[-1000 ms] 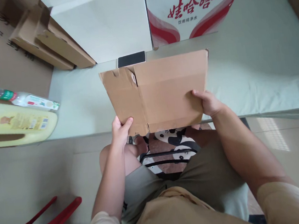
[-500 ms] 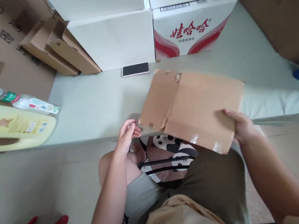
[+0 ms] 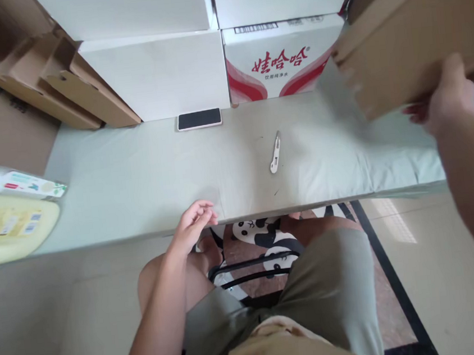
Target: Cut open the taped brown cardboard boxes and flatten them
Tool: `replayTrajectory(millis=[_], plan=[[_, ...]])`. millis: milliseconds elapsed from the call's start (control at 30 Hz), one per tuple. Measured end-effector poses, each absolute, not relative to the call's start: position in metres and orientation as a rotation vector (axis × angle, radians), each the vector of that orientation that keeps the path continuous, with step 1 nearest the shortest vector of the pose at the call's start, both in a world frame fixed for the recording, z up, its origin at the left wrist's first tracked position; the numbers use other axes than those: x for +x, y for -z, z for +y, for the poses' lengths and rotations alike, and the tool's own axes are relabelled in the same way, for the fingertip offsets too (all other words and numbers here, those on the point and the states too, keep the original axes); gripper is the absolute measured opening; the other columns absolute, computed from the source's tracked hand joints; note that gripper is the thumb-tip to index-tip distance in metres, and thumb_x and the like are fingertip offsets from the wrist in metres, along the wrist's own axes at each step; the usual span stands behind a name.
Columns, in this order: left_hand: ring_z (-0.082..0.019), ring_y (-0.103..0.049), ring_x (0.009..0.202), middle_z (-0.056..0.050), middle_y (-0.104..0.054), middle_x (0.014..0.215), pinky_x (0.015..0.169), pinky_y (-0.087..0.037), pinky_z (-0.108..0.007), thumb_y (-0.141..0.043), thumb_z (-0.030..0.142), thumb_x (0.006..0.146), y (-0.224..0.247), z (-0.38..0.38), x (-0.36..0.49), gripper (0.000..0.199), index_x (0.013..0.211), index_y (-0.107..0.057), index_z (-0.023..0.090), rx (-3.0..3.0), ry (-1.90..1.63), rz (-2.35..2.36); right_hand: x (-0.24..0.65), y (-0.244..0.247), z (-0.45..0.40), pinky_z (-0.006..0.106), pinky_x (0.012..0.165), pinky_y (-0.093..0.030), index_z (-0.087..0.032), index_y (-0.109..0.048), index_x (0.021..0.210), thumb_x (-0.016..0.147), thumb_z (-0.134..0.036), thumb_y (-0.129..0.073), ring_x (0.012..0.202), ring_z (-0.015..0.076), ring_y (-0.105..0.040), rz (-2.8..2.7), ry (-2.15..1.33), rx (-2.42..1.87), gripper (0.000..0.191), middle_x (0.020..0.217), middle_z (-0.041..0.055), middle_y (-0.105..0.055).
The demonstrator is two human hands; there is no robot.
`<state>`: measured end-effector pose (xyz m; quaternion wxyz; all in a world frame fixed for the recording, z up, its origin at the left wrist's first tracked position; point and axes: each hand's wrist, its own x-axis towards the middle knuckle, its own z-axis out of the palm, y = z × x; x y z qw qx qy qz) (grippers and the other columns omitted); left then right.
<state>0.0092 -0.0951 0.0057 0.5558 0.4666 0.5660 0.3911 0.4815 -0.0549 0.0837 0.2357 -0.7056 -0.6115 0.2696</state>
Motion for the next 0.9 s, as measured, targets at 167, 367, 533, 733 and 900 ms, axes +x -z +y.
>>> replayTrajectory(millis=[167,367,533,733,900], plan=[[-0.016,-0.069,0.069,-0.001,-0.072,0.079,0.077,-0.057,-0.032,-0.076,0.057,0.082,-0.002,-0.099,0.005,0.041,0.099,-0.067,0.021,1.079,-1.009,1.32,0.454,-0.088,-0.016,0.043,0.074,-0.06,-0.025,-0.077,0.101,0.087,-0.066,-0.055,0.081,0.0277,-0.073,-1.843,-0.685,-1.993,0.049,0.088,0.0091,-0.078],[-0.018,-0.069,0.073,-0.004,-0.073,0.084,0.077,-0.054,-0.033,-0.074,0.05,0.085,0.009,-0.108,-0.004,0.034,0.101,-0.071,0.021,1.088,-1.014,1.2,0.446,-0.066,-0.048,0.041,0.068,-0.055,-0.024,-0.077,0.088,0.088,-0.053,-0.051,0.073,0.0264,-0.071,-2.159,-0.526,-2.091,0.039,0.084,0.0087,-0.078],[-0.018,-0.068,0.07,-0.003,-0.071,0.079,0.074,-0.054,-0.034,-0.074,0.053,0.082,0.007,-0.107,0.002,0.039,0.1,-0.07,0.019,1.055,-1.062,1.064,0.453,-0.02,-0.16,0.057,0.097,-0.059,-0.019,-0.077,0.113,0.096,-0.048,-0.047,0.116,0.0383,-0.072,-2.37,-0.174,-1.906,0.045,0.128,0.0168,-0.075],[-0.015,-0.068,0.07,-0.003,-0.07,0.08,0.074,-0.056,-0.033,-0.072,0.046,0.085,0.006,-0.105,0.018,0.032,0.098,-0.068,0.018,1.088,-1.028,0.926,0.461,-0.021,-0.217,0.05,0.093,-0.063,-0.025,-0.071,0.126,0.097,-0.055,-0.046,0.112,0.0342,-0.076,-2.176,-0.277,-2.094,0.049,0.135,0.0138,-0.073],[-0.014,-0.067,0.07,-0.001,-0.07,0.08,0.075,-0.055,-0.032,-0.069,0.043,0.086,0.004,-0.106,0.018,0.027,0.098,-0.067,0.018,1.123,-1.029,0.891,0.48,-0.031,-0.191,0.048,0.073,-0.064,-0.025,-0.073,0.105,0.082,-0.064,-0.049,0.077,0.0331,-0.079,-1.87,-0.703,-2.309,0.051,0.102,0.0121,-0.081]])
